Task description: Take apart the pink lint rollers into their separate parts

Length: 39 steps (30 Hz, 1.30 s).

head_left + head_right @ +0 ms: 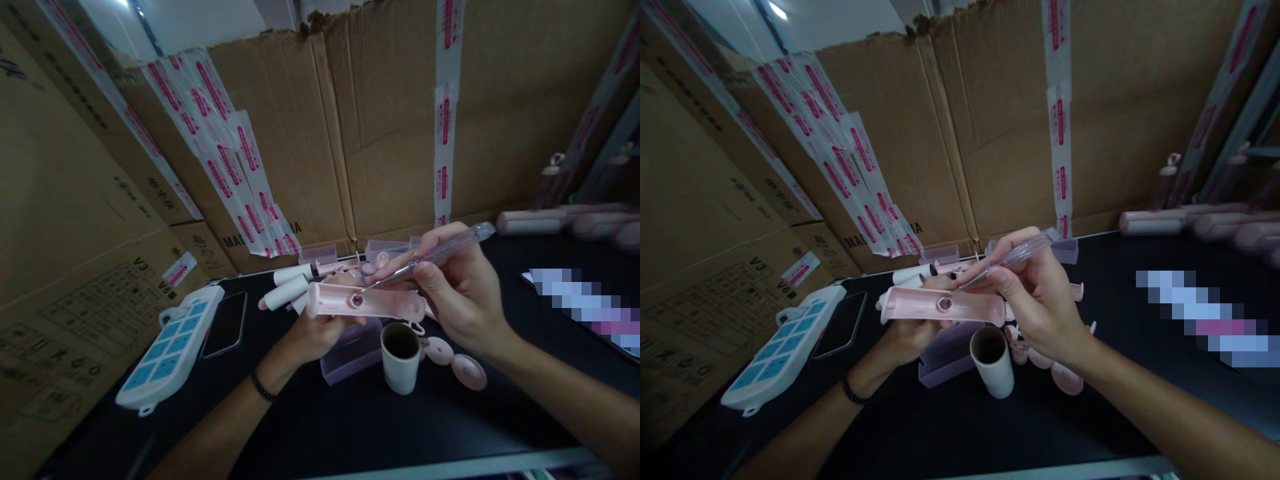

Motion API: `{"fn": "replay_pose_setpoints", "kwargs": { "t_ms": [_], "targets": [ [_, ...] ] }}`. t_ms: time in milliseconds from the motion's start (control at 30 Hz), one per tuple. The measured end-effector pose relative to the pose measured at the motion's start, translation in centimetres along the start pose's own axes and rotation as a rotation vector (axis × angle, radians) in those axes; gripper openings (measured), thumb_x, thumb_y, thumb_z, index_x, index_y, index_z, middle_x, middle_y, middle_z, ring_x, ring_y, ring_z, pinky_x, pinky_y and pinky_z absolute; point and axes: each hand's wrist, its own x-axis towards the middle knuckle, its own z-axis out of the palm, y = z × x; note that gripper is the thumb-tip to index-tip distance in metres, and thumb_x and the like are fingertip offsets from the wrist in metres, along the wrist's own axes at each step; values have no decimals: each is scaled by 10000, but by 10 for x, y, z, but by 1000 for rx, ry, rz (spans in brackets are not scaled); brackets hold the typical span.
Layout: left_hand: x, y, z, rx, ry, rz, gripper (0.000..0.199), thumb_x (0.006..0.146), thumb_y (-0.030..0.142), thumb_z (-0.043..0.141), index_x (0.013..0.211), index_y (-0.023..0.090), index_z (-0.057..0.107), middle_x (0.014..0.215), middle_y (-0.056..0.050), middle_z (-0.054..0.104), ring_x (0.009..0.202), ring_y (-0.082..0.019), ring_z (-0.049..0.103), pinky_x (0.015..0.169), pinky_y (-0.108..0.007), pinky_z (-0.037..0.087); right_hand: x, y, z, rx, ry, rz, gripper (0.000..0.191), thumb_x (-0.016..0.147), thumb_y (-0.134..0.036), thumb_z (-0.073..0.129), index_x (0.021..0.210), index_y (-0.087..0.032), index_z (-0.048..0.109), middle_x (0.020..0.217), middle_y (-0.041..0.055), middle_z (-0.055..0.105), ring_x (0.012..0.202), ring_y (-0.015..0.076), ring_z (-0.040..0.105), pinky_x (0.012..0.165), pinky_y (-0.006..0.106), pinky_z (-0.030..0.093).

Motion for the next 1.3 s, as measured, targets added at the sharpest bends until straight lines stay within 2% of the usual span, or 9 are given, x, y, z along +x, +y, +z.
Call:
{"fn": "replay_pose_setpoints", "kwargs": {
  "t_ms": [67,167,267,433,667,967,1200,1300],
  "targets": [
    [0,0,1,13,24,6,341,987,475,589,846,181,685,931,-80,697,996,-251,649,927,-409,543,0,1,-1,4,-6,16,131,1012,-304,631,1074,-274,520,980,33,792,994,224,780,888,434,665],
    [-1,0,2,-11,51,11,386,957,558,616,989,178,680,1051,-100,673,1088,-276,620,979,-436,521,0,2,-3,38,-11,27,148,1002,-332,644,1068,-279,522,987,37,791,973,237,785,863,450,675],
    [-2,-3,3,-86,38,36,438,951,599,605,1061,180,666,1087,-106,649,1072,-273,611,960,-440,521,0,3,-3,75,-18,54,162,993,-356,655,1050,-289,519,956,23,788,935,242,793,803,428,689],
    [-4,-8,5,-62,47,82,391,968,571,596,1066,201,675,1044,-79,654,1077,-259,610,990,-435,504,0,2,-2,72,-21,65,139,1017,-329,619,1074,-285,500,914,18,782,949,227,789,784,392,692],
    [-4,-7,5,-167,0,45,399,961,542,624,1163,198,629,1232,-130,622,1167,-296,618,1020,-475,509,-1,-2,-1,70,-26,54,120,1022,-312,611,1073,-289,504,912,17,781,910,219,794,755,378,691],
    [-1,-1,2,-53,-7,82,450,964,572,596,1240,218,622,1234,-130,628,1210,-310,600,1077,-496,476,-2,-1,-2,1,-42,-31,118,1015,-272,618,1076,-276,518,971,32,794,924,223,792,769,389,700],
    [3,0,3,-37,0,134,423,970,595,573,1104,198,627,1010,-74,625,996,-251,633,917,-416,524,-1,-3,-6,63,-69,57,137,1012,-303,626,1094,-285,518,966,30,788,900,220,795,697,358,700],
    [4,2,2,-32,0,136,408,975,586,572,1076,196,643,1008,-74,632,985,-245,632,912,-408,516,0,-2,-7,83,-74,80,109,1029,-265,595,1098,-288,514,944,16,781,917,199,794,694,314,694]
  ]
}}
